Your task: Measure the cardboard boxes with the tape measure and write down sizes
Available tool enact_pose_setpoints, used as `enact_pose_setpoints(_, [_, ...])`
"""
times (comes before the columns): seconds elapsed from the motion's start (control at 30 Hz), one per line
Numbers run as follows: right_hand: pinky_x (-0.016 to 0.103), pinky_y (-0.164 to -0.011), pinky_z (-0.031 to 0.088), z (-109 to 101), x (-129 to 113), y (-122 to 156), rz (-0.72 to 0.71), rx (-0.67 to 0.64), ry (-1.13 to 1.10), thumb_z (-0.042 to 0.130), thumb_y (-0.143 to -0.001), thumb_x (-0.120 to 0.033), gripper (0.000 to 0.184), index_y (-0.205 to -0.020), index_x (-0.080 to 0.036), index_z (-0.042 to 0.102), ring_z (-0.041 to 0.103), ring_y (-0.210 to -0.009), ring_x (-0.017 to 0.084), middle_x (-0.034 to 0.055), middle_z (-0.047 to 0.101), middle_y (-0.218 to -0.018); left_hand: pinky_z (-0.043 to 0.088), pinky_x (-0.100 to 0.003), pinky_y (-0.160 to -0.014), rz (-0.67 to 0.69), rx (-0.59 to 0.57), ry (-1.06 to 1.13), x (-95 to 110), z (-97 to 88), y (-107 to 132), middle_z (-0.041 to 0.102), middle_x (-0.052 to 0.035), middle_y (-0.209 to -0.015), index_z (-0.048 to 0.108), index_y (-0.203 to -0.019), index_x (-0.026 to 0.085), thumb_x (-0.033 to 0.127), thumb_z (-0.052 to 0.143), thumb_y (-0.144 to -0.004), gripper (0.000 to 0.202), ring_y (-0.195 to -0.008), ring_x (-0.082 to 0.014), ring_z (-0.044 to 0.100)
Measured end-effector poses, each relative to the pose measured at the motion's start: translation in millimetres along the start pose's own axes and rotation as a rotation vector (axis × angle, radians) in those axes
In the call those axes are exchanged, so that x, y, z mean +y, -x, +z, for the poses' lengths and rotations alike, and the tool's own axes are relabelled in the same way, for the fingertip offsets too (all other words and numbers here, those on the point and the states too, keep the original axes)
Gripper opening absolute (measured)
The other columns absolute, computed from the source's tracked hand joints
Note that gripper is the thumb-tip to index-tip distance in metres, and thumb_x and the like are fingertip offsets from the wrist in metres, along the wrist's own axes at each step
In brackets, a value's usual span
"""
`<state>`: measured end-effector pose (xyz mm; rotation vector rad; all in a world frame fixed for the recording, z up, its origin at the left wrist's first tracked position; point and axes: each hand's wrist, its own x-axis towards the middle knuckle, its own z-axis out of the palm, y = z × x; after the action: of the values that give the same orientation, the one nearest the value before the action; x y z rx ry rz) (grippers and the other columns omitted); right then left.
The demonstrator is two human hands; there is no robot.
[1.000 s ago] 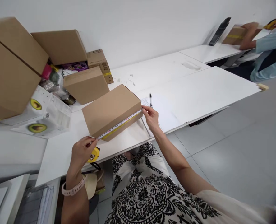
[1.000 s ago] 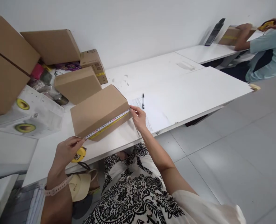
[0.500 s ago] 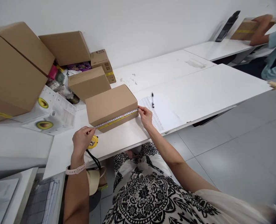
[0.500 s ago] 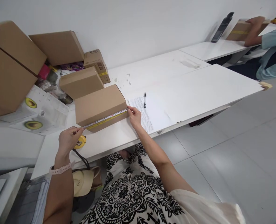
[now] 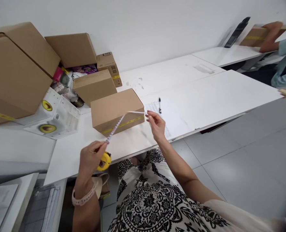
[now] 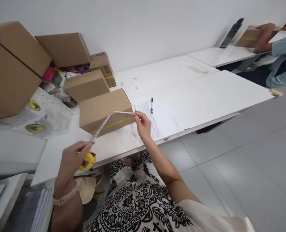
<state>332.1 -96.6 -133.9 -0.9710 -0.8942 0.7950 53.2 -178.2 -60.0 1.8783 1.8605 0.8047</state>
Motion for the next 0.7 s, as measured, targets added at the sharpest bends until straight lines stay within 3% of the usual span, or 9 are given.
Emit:
enact_pose_setpoints(0.13, [0.034, -0.073, 0.059, -22, -48, -8, -0.083, -0.043, 0.004, 0.069, -0.088, -0.039, 0.017, -0.096, -0.025, 0.074, 0.07, -0.086, 0.019, 0.0041, 0.071, -0.092, 0.04, -0.025, -0.054, -0.139, -0.476, 0.443, 29, 38.6, 28, 0.068, -0.0034, -0.072, 0.079, -0.077, 0.018, 0.043, 0.069, -0.081, 0.027, -0.061, -0.0145, 0.057])
enact_pose_setpoints(0.2, [0.034, -0.073, 0.059, -38, -60, -20, -0.108, -0.01, 0.049, 0.067, -0.089, -0.037, 0.016, -0.097, -0.025, 0.074, 0.069, -0.085, 0.018, 0.0041, 0.071, -0.093, 0.038, -0.023, -0.052, -0.267, -0.628, 0.664, 43, 67.5, 37, 0.065, -0.0027, -0.068, 0.078, -0.076, 0.016, 0.044, 0.073, -0.08, 0.029, -0.057, -0.0118, 0.053])
enact_pose_setpoints(0.33, [0.034, -0.073, 0.058, -74, -56, -40, -0.069, 0.023, 0.129, 0.062, -0.092, -0.041, 0.027, -0.111, -0.025, 0.074, 0.067, -0.08, 0.015, 0.0054, 0.071, -0.105, 0.035, -0.02, -0.049, -0.494, -0.813, 1.048, 73, 121.0, 55, 0.059, 0.0, -0.065, 0.076, -0.079, 0.013, 0.046, 0.08, -0.073, 0.034, -0.052, -0.008, 0.049])
enact_pose_setpoints(0.47, [0.036, -0.072, 0.056, -97, -36, -35, 0.092, -0.042, 0.103, 0.069, -0.086, -0.044, 0.033, -0.111, -0.024, 0.076, 0.066, -0.072, 0.014, 0.006, 0.074, -0.103, 0.044, -0.024, -0.058, -0.663, -1.004, 1.273, 94, 151.4, 78, 0.063, -0.0009, -0.069, 0.071, -0.078, 0.014, 0.05, 0.082, -0.072, 0.038, -0.056, -0.0107, 0.056])
enact_pose_setpoints(0.57, [0.035, -0.071, 0.055, -103, -27, -19, 0.252, -0.265, 0.099, 0.073, -0.083, -0.043, 0.03, -0.105, -0.024, 0.079, 0.066, -0.068, 0.014, 0.0054, 0.076, -0.095, 0.046, -0.027, -0.063, -0.767, -1.101, 1.316, 94, 161.0, 93, 0.068, -0.0034, -0.07, 0.072, -0.082, 0.016, 0.057, 0.078, -0.074, 0.042, -0.06, -0.015, 0.062])
enact_pose_setpoints(0.7, [0.035, -0.079, 0.056, -111, -37, -11, 0.351, -0.727, 0.119, 0.069, -0.088, -0.042, 0.034, -0.117, -0.026, 0.076, 0.071, -0.089, 0.019, 0.0058, 0.078, -0.097, 0.043, -0.026, -0.061, -0.84, -1.088, 1.361, 86, 163.9, 99, 0.068, -0.0034, -0.067, 0.073, -0.088, 0.017, 0.058, 0.077, -0.074, 0.043, -0.06, -0.015, 0.062])
